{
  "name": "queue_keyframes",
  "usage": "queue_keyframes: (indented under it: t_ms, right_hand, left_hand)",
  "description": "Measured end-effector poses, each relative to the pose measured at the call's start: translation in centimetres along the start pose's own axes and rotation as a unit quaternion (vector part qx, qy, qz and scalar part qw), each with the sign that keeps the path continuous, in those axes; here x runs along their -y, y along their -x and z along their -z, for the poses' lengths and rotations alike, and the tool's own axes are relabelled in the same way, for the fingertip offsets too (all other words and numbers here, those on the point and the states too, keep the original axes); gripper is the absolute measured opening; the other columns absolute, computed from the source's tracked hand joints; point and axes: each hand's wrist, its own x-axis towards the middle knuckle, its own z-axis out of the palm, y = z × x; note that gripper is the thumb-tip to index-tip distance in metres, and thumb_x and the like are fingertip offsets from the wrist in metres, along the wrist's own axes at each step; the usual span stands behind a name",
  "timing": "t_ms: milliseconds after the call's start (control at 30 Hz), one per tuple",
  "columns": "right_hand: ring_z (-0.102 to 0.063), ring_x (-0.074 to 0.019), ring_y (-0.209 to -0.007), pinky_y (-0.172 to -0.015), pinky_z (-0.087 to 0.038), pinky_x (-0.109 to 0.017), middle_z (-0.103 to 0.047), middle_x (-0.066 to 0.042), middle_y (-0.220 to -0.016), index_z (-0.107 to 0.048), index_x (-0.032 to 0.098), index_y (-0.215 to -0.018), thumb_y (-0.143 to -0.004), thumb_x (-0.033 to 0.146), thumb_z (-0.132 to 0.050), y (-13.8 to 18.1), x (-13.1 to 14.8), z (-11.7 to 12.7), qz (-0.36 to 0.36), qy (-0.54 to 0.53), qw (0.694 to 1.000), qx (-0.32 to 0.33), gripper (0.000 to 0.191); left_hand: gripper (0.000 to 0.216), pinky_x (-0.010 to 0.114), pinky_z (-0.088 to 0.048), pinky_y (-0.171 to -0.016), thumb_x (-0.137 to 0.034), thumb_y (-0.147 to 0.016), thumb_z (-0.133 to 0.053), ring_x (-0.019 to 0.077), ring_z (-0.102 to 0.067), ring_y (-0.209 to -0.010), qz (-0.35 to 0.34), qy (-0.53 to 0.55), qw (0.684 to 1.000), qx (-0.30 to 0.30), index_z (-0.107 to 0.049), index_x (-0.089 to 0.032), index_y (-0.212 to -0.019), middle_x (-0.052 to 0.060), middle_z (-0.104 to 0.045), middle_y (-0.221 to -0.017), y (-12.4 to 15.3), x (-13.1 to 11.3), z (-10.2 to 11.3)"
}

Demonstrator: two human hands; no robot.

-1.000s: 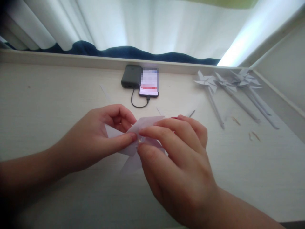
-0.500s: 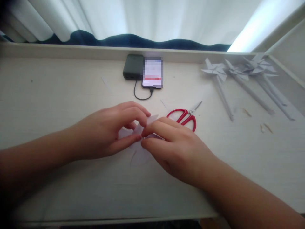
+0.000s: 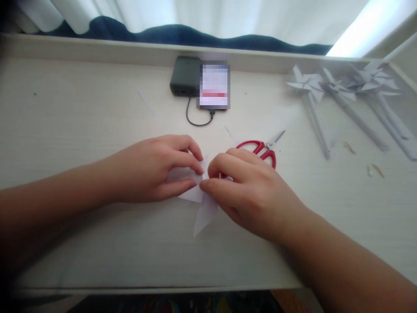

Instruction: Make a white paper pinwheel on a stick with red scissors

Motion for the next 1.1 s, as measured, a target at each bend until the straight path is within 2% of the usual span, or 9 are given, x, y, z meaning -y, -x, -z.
queue_keyframes:
  t_ms: [167, 467, 733, 1100]
  right_hand:
    - [-0.056, -0.0179, -0.078, -0.068, -0.046, -0.033, -0.062, -0.004, -0.084, -0.066, 0.020, -0.085, -0.083, 0.011, -0.060, 0.1, -0.1, -0.1, -0.012, 0.011, 1.000, -0.009, 0.011]
    - [-0.058, -0.0191, -0.082, -0.074, -0.048, -0.035, -0.063, -0.005, -0.085, -0.063, 0.019, -0.085, -0.083, 0.011, -0.061, -0.1, 0.3, -0.2, -0.040, 0.021, 0.998, -0.033, 0.008]
    - [-0.060, -0.0172, -0.079, -0.068, -0.051, -0.030, -0.062, -0.005, -0.086, -0.062, 0.020, -0.087, -0.083, 0.009, -0.057, -0.3, 0.0, -0.5, -0.091, -0.062, 0.993, -0.048, 0.013]
    - [-0.061, -0.0180, -0.077, -0.067, -0.050, -0.031, -0.065, -0.004, -0.084, -0.063, 0.020, -0.086, -0.080, 0.007, -0.059, -0.3, -0.2, -1.1, -0.178, -0.171, 0.965, -0.084, 0.015]
  left_hand:
    - [0.013, 0.030, -0.045, -0.082, -0.029, -0.080, -0.061, 0.0182, -0.058, -0.089, 0.006, 0.013, 1.000, 0.001, -0.070, -0.021, -0.078, 0.004, -0.064, -0.098, -0.1, -0.2, 0.0]
    - [0.013, 0.026, -0.040, -0.064, -0.028, -0.078, -0.058, 0.0149, -0.056, -0.070, 0.093, 0.025, 0.995, 0.009, -0.068, -0.021, -0.081, 0.000, -0.064, -0.076, -0.2, -0.9, 0.8]
    - [0.018, 0.026, -0.042, -0.062, -0.030, -0.079, -0.058, 0.0145, -0.058, -0.065, 0.127, 0.077, 0.989, 0.019, -0.071, -0.023, -0.088, 0.000, -0.068, -0.077, -0.3, -0.5, 1.0]
    - [0.018, 0.026, -0.039, -0.058, -0.031, -0.079, -0.056, 0.0148, -0.055, -0.063, 0.146, 0.056, 0.988, 0.005, -0.072, -0.022, -0.078, 0.001, -0.067, -0.073, -0.2, -0.8, 1.5]
